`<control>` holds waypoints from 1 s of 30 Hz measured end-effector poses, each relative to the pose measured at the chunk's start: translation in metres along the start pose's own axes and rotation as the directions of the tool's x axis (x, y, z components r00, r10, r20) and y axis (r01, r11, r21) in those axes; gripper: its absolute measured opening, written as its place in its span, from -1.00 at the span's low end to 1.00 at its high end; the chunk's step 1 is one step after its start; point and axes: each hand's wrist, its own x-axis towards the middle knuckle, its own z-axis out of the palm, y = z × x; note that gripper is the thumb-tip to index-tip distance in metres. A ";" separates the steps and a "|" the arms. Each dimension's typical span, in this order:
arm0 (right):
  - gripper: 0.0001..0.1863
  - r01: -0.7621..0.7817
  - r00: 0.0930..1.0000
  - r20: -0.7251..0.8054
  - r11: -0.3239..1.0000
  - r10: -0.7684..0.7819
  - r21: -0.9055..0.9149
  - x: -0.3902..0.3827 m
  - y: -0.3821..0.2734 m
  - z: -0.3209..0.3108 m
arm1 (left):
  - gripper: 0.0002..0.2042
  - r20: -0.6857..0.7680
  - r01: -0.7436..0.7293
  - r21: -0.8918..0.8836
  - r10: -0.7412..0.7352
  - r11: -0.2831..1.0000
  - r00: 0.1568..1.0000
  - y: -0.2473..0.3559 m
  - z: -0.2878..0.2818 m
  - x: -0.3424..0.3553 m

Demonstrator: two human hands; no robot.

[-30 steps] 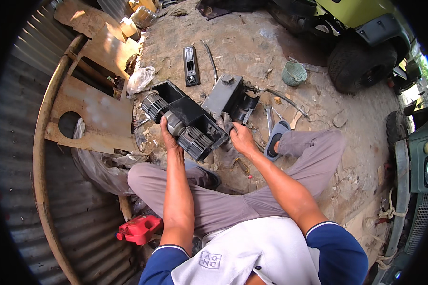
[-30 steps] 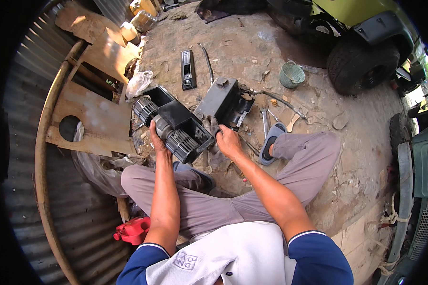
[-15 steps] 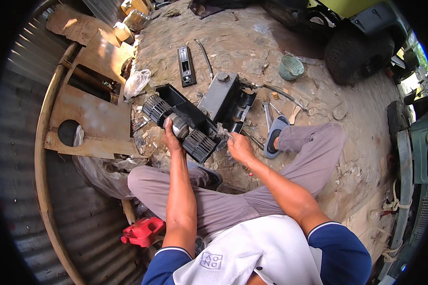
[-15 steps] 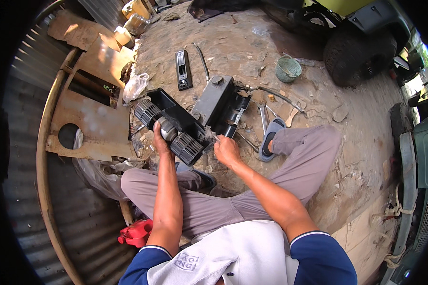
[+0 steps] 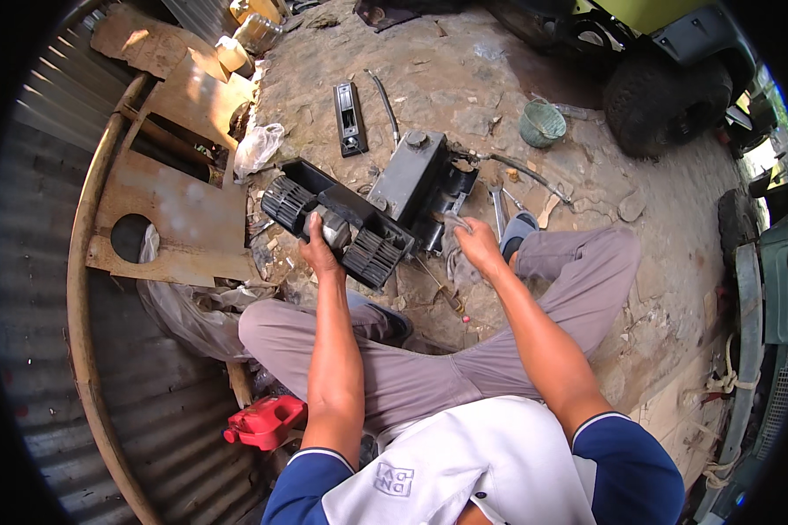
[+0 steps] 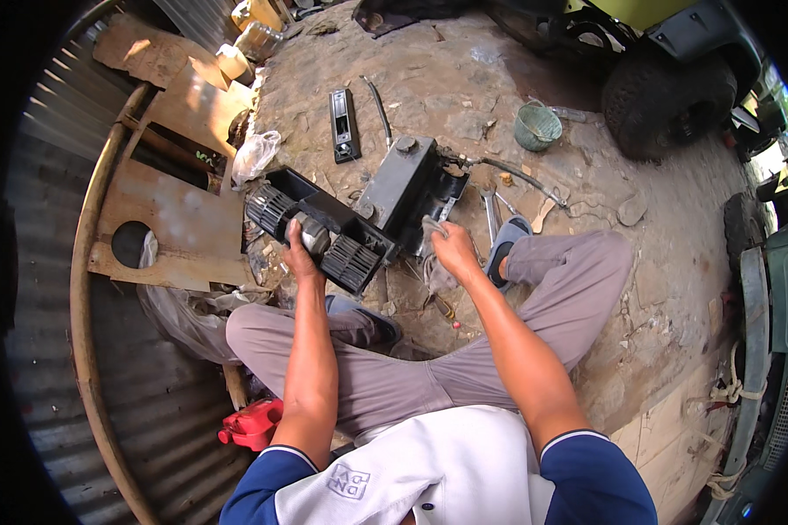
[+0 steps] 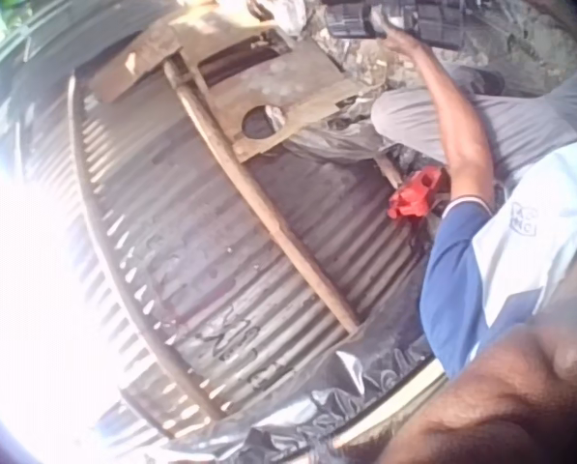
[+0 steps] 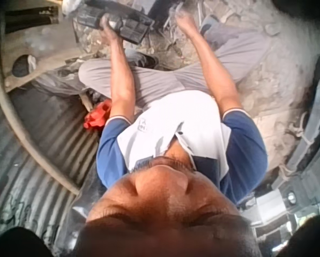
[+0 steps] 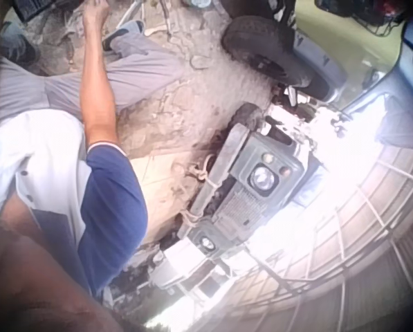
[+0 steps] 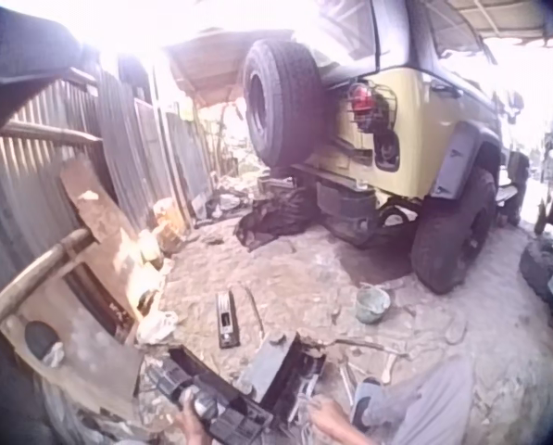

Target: The person cleans and reassembles various mechanical components, including a cylindrical blower and a metal housing, by hand and with a cloth.

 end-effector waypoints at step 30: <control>-0.28 -0.076 0.995 0.040 0.967 0.088 -0.241 0.052 0.002 -0.072 | -0.52 0.273 0.175 -0.296 -0.092 0.939 0.958 0.024 -0.022 0.001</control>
